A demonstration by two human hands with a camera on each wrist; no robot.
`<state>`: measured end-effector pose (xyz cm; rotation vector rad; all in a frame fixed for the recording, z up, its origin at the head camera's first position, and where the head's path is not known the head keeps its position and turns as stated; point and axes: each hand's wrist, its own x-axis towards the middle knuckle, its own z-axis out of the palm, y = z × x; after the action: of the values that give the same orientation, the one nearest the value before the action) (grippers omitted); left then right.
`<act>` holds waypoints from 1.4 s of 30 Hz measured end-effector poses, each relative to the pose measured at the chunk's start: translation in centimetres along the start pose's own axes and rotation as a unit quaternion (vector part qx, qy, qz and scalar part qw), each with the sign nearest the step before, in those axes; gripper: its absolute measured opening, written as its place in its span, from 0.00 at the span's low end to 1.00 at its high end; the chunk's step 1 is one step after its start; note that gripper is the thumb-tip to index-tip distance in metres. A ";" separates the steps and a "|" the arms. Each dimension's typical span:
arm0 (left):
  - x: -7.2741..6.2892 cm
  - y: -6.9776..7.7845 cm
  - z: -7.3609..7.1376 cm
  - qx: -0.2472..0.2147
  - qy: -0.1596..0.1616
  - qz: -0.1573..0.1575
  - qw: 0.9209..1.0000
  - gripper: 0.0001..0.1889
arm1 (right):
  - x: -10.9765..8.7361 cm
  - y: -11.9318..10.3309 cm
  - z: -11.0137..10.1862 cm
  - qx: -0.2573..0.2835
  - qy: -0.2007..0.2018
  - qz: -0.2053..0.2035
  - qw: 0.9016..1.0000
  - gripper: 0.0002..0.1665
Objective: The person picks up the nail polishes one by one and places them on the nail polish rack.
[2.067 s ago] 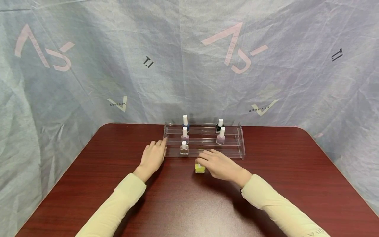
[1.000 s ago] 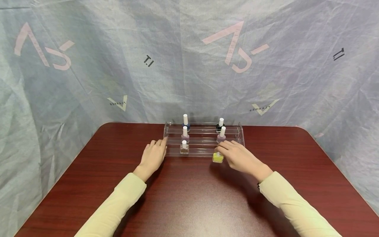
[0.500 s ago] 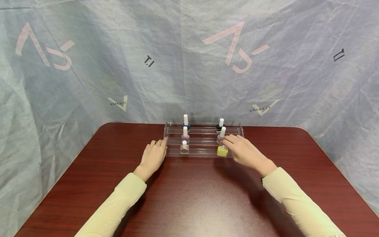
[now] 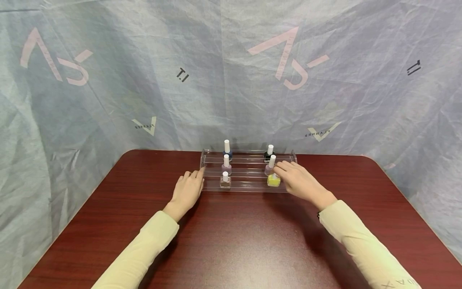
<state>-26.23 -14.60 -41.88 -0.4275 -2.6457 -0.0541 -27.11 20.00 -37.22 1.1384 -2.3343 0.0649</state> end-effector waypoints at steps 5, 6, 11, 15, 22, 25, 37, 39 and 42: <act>0.0 0.0 0.0 0.000 0.004 0.003 1.000 0.20 | -0.1 0.2 0.5 0.002 -0.005 0.004 1.000 0.20; 0.0 0.0 0.0 0.000 0.004 0.003 1.000 0.21 | -0.2 0.2 0.6 0.003 -0.007 0.005 1.000 0.20; 0.0 0.0 0.1 0.000 0.000 0.003 1.000 0.21 | -0.2 0.3 1.1 0.009 -0.017 0.009 1.000 0.20; 0.0 -0.1 0.1 0.001 -0.001 0.002 1.000 0.21 | -0.3 0.2 1.6 0.007 -0.020 0.001 1.000 0.20; 0.0 -0.1 0.1 0.000 0.002 0.001 1.000 0.21 | -0.5 0.1 2.3 0.011 -0.017 -0.003 1.000 0.22; 0.0 -0.1 0.1 0.000 0.005 0.001 1.000 0.21 | -0.5 0.1 2.5 0.012 -0.020 -0.001 1.000 0.23; 0.0 -0.2 0.2 0.000 -0.006 0.001 1.000 0.21 | -0.5 0.1 2.8 0.002 -0.018 -0.001 1.000 0.21; 0.0 -0.2 0.2 -0.001 -0.005 0.002 1.000 0.21 | -0.5 0.0 2.8 0.001 -0.019 -0.003 1.000 0.21; 0.0 -0.2 0.2 -0.004 -0.004 0.001 1.000 0.21 | -0.5 0.0 2.8 0.001 -0.017 -0.007 1.000 0.22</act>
<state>-26.35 -14.75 -42.02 -0.4341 -2.6542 -0.0612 -28.14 19.62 -39.83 1.1655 -2.3565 0.0434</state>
